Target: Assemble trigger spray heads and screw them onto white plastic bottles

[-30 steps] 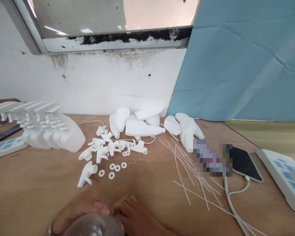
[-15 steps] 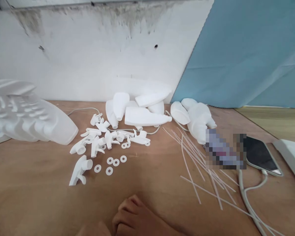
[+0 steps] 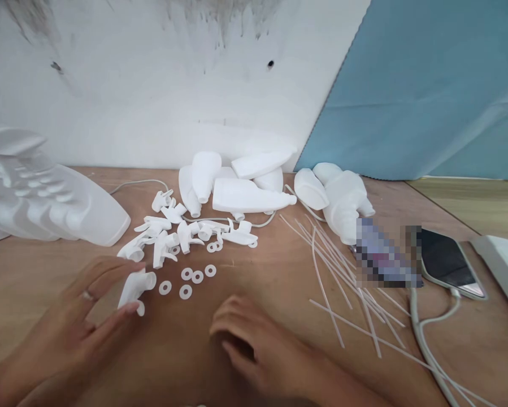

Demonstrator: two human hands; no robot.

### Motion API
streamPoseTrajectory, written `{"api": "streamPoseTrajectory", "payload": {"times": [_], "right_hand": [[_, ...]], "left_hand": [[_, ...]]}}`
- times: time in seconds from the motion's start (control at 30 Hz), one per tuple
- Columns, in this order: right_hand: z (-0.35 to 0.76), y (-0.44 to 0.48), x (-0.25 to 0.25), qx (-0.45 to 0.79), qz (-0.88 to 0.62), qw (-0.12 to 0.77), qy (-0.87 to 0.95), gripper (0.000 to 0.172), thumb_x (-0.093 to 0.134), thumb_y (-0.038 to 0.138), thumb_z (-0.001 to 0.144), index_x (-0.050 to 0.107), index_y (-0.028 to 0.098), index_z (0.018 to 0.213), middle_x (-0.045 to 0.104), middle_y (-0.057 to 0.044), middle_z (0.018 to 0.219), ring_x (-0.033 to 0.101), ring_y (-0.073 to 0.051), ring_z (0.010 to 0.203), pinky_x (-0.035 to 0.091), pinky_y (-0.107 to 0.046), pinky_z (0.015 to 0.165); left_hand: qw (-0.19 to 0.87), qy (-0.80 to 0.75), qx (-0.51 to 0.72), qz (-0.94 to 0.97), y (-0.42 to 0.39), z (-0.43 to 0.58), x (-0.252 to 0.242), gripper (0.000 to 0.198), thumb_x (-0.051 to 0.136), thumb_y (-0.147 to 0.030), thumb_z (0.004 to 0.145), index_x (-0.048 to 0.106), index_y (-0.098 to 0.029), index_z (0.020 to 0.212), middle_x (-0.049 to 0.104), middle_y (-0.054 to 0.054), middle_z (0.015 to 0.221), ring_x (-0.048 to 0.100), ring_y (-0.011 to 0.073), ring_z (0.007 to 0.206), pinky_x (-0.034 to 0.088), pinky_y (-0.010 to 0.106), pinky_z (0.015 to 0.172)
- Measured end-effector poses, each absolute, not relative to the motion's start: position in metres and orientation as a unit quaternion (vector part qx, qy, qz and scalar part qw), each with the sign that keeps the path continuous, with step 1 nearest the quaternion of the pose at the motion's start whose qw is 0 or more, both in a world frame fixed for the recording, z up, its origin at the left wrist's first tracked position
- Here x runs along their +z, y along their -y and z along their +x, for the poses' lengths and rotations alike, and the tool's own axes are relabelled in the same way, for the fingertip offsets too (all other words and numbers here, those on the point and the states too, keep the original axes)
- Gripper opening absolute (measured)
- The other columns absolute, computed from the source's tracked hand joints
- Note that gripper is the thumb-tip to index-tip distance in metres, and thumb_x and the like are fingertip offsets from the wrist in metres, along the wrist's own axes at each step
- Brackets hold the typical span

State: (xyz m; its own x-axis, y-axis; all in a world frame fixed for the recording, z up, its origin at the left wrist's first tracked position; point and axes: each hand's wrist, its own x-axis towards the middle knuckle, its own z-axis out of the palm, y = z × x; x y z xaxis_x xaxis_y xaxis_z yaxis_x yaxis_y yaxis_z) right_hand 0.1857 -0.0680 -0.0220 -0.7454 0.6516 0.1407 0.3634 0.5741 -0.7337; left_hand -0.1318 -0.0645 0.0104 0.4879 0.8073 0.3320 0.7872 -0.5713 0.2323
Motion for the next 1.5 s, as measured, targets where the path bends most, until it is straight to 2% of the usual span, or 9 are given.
{"api": "streamPoseTrajectory", "payload": {"times": [0.13,0.3,0.47,0.67,0.87,0.97,1.07,1.27,1.5], "right_hand": [[0.183,0.046,-0.045,0.202,-0.395,0.245,0.862,0.029,0.043,0.011,0.094,0.049,0.018,0.121,0.054,-0.011,0.120,0.050,-0.022,0.110,0.045,-0.041,0.097],[0.171,0.029,-0.046,0.169,-0.401,0.209,0.876,0.044,0.045,0.017,0.096,0.042,0.021,0.140,0.049,-0.012,0.132,0.046,-0.029,0.114,0.043,-0.053,0.096],[0.170,0.027,-0.044,0.163,-0.394,0.212,0.879,0.024,0.044,0.016,0.097,0.058,0.018,0.116,0.056,-0.011,0.118,0.049,-0.026,0.105,0.045,-0.048,0.091],[0.174,0.026,-0.050,0.193,-0.422,0.233,0.854,0.010,0.050,0.016,0.096,0.057,0.019,0.102,0.060,-0.008,0.106,0.053,-0.022,0.095,0.045,-0.042,0.086],[0.176,0.024,-0.051,0.255,-0.485,0.286,0.786,0.008,0.055,0.018,0.092,0.059,0.022,0.099,0.060,0.000,0.082,0.055,-0.015,0.074,0.048,-0.028,0.069],[0.178,0.021,-0.048,0.282,-0.512,0.322,0.745,0.010,0.060,0.029,0.091,0.062,0.022,0.085,0.058,0.004,0.069,0.054,-0.012,0.062,0.044,-0.022,0.057],[0.182,0.019,-0.045,0.280,-0.543,0.377,0.696,0.023,0.060,0.038,0.091,0.064,0.020,0.077,0.056,0.004,0.061,0.051,-0.011,0.055,0.042,-0.021,0.051],[0.190,0.020,-0.041,0.240,-0.536,0.467,0.661,0.024,0.049,0.033,0.098,0.068,0.020,0.106,0.065,0.001,0.075,0.059,-0.011,0.061,0.050,-0.023,0.060],[0.187,0.019,-0.040,0.190,-0.407,0.473,0.758,0.030,0.048,0.017,0.097,0.067,0.028,0.117,0.065,-0.005,0.103,0.064,-0.016,0.093,0.054,-0.031,0.080]], "left_hand": [[0.006,-0.484,0.116,0.867,0.049,-0.151,-0.008,0.047,0.056,-0.044,0.091,0.049,-0.026,0.134,0.057,0.007,0.130,0.054,0.0292,0.120,0.044,0.045,0.102],[0.032,-0.494,0.105,0.862,0.055,-0.149,-0.017,0.046,0.050,-0.037,0.094,0.047,-0.027,0.138,0.050,0.008,0.137,0.057,0.0258,0.119,0.049,0.036,0.097],[0.088,-0.504,0.081,0.855,0.053,-0.146,-0.005,0.036,0.049,-0.034,0.094,0.056,-0.025,0.128,0.051,0.009,0.134,0.059,0.0259,0.116,0.052,0.036,0.094],[0.183,-0.495,0.083,0.846,0.042,-0.156,0.002,0.031,0.055,-0.036,0.091,0.058,-0.028,0.120,0.057,0.004,0.135,0.059,0.0277,0.118,0.054,0.038,0.094],[0.304,-0.457,0.135,0.825,0.040,-0.140,0.024,0.042,0.057,-0.030,0.091,0.051,-0.036,0.132,0.049,0.003,0.139,0.055,0.0264,0.123,0.055,0.035,0.094],[0.380,-0.374,0.203,0.821,0.026,-0.105,0.023,0.030,0.059,-0.029,0.091,0.059,-0.032,0.121,0.050,0.005,0.132,0.056,0.0226,0.119,0.050,0.035,0.100],[0.433,-0.345,0.259,0.791,0.003,-0.063,0.003,0.023,0.065,-0.032,0.087,0.062,-0.023,0.108,0.053,0.007,0.126,0.063,0.0184,0.101,0.055,0.031,0.088],[0.338,-0.343,0.330,0.812,-0.018,-0.021,-0.035,0.031,0.073,-0.035,0.081,0.061,-0.020,0.105,0.064,0.008,0.116,0.059,0.0219,0.111,0.049,0.037,0.097],[0.283,-0.343,0.319,0.837,-0.011,-0.025,-0.038,0.033,0.069,-0.033,0.085,0.060,-0.021,0.114,0.067,0.007,0.116,0.059,0.0214,0.113,0.047,0.039,0.100]]}}
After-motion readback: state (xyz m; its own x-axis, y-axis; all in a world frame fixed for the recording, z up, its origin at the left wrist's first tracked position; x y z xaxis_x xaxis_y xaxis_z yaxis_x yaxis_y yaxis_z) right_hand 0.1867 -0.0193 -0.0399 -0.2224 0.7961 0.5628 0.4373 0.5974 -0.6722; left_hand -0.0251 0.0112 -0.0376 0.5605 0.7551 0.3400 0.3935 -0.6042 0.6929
